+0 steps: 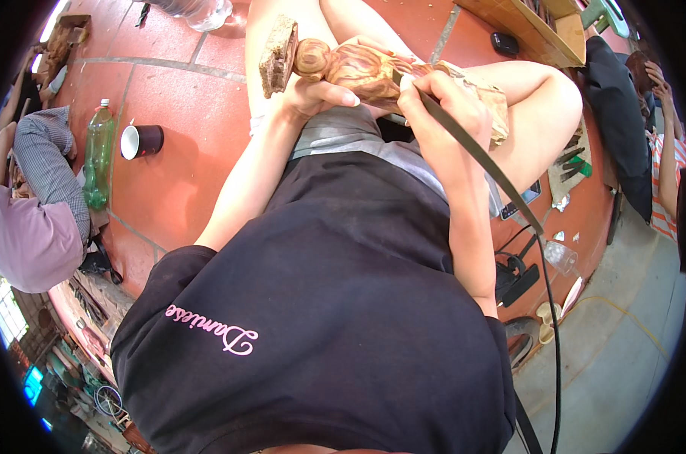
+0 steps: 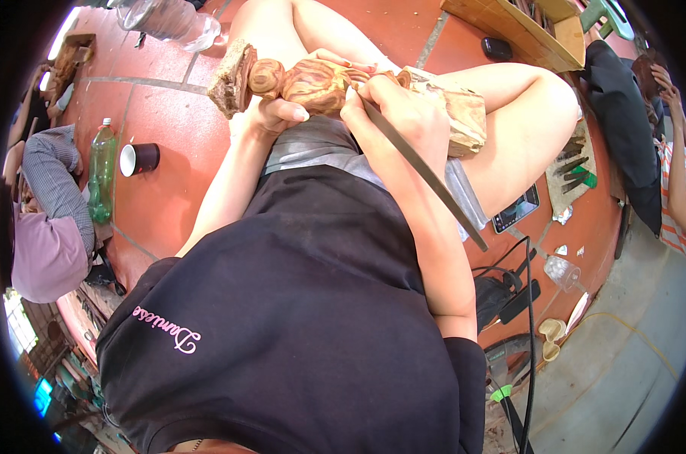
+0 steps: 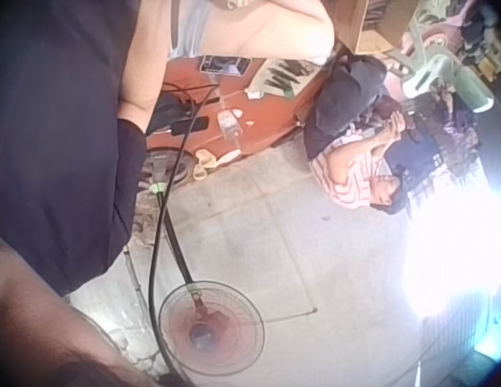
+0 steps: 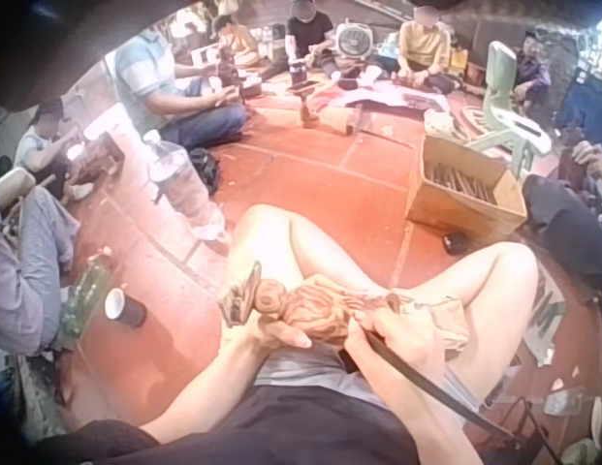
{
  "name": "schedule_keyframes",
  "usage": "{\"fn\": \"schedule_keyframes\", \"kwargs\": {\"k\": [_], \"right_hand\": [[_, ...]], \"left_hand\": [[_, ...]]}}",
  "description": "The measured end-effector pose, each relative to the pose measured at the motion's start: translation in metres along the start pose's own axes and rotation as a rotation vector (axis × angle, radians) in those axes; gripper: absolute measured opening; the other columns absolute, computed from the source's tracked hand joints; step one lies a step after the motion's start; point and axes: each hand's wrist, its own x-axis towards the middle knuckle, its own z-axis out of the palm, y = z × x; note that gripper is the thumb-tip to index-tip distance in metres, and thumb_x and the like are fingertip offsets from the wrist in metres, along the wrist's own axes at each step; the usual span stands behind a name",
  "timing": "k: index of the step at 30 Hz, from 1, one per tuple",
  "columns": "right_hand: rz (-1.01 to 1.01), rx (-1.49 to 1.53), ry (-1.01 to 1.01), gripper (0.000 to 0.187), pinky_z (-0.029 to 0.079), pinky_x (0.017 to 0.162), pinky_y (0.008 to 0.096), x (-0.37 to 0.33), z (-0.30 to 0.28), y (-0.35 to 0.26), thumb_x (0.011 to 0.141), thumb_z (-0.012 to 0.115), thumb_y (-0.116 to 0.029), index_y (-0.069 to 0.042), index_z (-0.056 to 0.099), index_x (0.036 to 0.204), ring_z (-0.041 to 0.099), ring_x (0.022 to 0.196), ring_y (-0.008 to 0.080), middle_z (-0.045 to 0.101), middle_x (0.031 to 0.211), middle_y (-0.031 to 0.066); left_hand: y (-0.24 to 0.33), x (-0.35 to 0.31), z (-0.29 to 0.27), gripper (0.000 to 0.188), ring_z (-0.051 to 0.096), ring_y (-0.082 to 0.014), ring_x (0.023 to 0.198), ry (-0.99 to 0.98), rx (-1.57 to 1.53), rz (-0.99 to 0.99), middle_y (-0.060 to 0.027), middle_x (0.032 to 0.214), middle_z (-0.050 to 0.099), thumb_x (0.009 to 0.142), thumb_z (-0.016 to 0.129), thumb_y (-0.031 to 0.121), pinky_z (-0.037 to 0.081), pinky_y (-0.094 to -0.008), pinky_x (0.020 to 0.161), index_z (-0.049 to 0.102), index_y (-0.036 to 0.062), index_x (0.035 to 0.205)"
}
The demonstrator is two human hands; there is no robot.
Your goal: The person carves a wooden figurine using a metal file while seated on the floor. They hold the figurine in one hand and file its surface with the other, rotating the object to work on different areas.
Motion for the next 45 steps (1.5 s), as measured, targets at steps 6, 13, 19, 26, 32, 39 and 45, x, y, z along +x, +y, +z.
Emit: {"fn": "schedule_keyframes", "kwargs": {"k": [6,13,19,26,32,39,45], "right_hand": [[0.027,0.108,0.03,0.015,0.044,0.051,0.0344,0.0,0.003,0.002,0.075,0.066,-0.009,-0.003,0.056,0.066,0.057,0.049,0.0248,0.058,0.056,0.0096],[0.007,0.056,0.02,0.015,0.044,0.052,0.0339,0.002,0.002,0.001,0.074,0.067,-0.009,-0.003,0.056,0.065,0.056,0.048,0.0242,0.058,0.056,0.0092],[0.01,0.093,0.04,0.016,0.044,0.052,0.0343,0.002,-0.002,-0.002,0.074,0.066,-0.008,-0.003,0.055,0.065,0.057,0.049,0.0243,0.058,0.056,0.0095],[0.036,0.072,0.02,0.015,0.046,0.055,0.0336,0.002,-0.002,-0.001,0.076,0.066,-0.009,-0.003,0.056,0.068,0.057,0.05,0.0239,0.058,0.056,0.009],[0.07,0.162,-0.019,0.013,0.04,0.051,0.0256,-0.001,-0.003,0.004,0.081,0.067,-0.009,0.0,0.061,0.073,0.05,0.05,0.0096,0.054,0.053,0.0032],[0.077,0.122,0.013,0.013,0.046,0.054,0.0323,0.001,-0.004,0.006,0.078,0.067,-0.01,-0.002,0.059,0.07,0.06,0.054,0.0217,0.06,0.059,0.0096],[0.166,0.205,-0.058,0.012,0.046,0.056,0.0329,0.001,-0.005,0.001,0.077,0.067,-0.009,-0.002,0.06,0.071,0.06,0.055,0.0219,0.061,0.061,0.0103]], "left_hand": [[-0.001,-0.001,-0.001,0.069,0.052,-0.0215,0.117,-0.01,0.019,0.016,-0.0139,0.121,0.056,0.063,0.069,0.0,0.041,-0.033,0.101,0.043,-0.0021,0.127],[0.0,0.0,0.0,0.068,0.052,-0.022,0.117,-0.029,0.004,0.024,-0.0142,0.123,0.055,0.063,0.068,-0.001,0.041,-0.0327,0.102,0.043,-0.0022,0.126],[-0.001,0.001,-0.001,0.069,0.052,-0.0222,0.117,-0.035,0.042,0.035,-0.0144,0.123,0.055,0.062,0.069,0.002,0.04,-0.0332,0.102,0.043,-0.0021,0.126],[-0.002,0.001,-0.002,0.072,0.051,-0.0237,0.118,-0.023,0.019,0.01,-0.0146,0.123,0.055,0.061,0.069,0.004,0.039,-0.034,0.103,0.041,-0.0009,0.127],[-0.001,0.003,0.002,0.072,0.049,-0.0246,0.121,-0.052,0.009,0.037,-0.0156,0.126,0.053,0.061,0.069,0.004,0.038,-0.0345,0.105,0.041,-0.0006,0.128],[-0.003,0.003,-0.001,0.071,0.049,-0.0241,0.12,-0.061,0.032,0.049,-0.0151,0.125,0.053,0.062,0.068,0.003,0.038,-0.0338,0.104,0.041,-0.0005,0.127],[-0.005,0.003,-0.005,0.071,0.051,-0.0228,0.118,-0.035,-0.041,0.015,-0.0138,0.123,0.054,0.061,0.069,0.002,0.039,-0.033,0.103,0.042,-0.0006,0.127]]}}
